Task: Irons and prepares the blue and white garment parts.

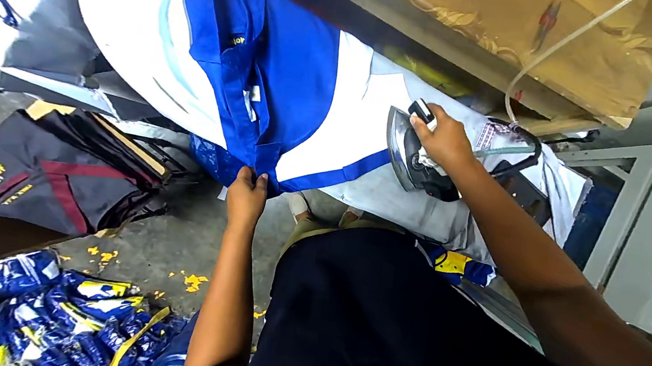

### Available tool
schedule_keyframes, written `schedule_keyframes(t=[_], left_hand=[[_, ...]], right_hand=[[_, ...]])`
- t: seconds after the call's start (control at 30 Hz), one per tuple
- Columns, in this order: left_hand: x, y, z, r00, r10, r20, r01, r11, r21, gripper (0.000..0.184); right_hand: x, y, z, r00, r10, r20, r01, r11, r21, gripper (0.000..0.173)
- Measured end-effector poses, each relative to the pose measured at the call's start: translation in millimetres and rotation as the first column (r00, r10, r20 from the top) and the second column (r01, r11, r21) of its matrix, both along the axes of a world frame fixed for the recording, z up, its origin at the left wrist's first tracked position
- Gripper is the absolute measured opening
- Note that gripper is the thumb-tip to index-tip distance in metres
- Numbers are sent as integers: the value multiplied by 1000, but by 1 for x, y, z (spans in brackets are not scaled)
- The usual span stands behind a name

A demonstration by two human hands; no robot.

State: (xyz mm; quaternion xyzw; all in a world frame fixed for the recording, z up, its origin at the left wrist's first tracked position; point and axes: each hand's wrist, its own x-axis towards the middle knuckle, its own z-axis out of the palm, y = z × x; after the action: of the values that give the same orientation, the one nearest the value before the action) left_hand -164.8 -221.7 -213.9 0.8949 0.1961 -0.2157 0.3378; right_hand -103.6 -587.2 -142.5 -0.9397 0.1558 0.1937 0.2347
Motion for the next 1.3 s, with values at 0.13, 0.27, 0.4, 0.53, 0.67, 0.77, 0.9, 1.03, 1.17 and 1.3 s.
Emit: schedule_keyframes(t=[0.13,0.27,0.4,0.53,0.67,0.77,0.9,1.03,1.17,1.3], left_hand=[[-7,-4,-7,998,25,57,-24,999,-29,31],[-15,-10,-9,993,61,99,-57,997,-43,33],[-25,-9,-12,982,100,160,-93,994,-54,35],[-38,-13,-29,917,203,343,-181,979,-94,37],[-54,-13,-49,847,417,330,-301,887,-350,44],[-59,-16,-59,817,529,228,-331,755,-567,41],[-61,-24,-64,775,623,106,-371,583,-722,35],[-58,-24,-63,714,694,93,-399,512,-760,18],[-56,-25,-56,702,679,214,-384,614,-690,16],[-53,-28,-55,712,655,253,-381,663,-644,17]], right_hand=[[-46,-20,-1,996,62,-56,-62,998,12,55],[-75,-59,12,981,156,-117,-142,983,115,53],[-99,-110,35,975,152,-164,-133,984,122,52],[-135,-174,42,994,107,14,-107,994,-8,51],[-151,-217,41,993,-16,113,32,990,-138,58],[-154,-239,29,991,-16,135,43,978,-204,70],[-153,-253,6,995,10,98,14,970,-241,77],[-152,-259,-3,997,-15,71,30,977,-212,81],[-151,-263,-4,998,-19,62,31,982,-184,81],[-143,-246,1,961,16,276,50,972,-229,71]])
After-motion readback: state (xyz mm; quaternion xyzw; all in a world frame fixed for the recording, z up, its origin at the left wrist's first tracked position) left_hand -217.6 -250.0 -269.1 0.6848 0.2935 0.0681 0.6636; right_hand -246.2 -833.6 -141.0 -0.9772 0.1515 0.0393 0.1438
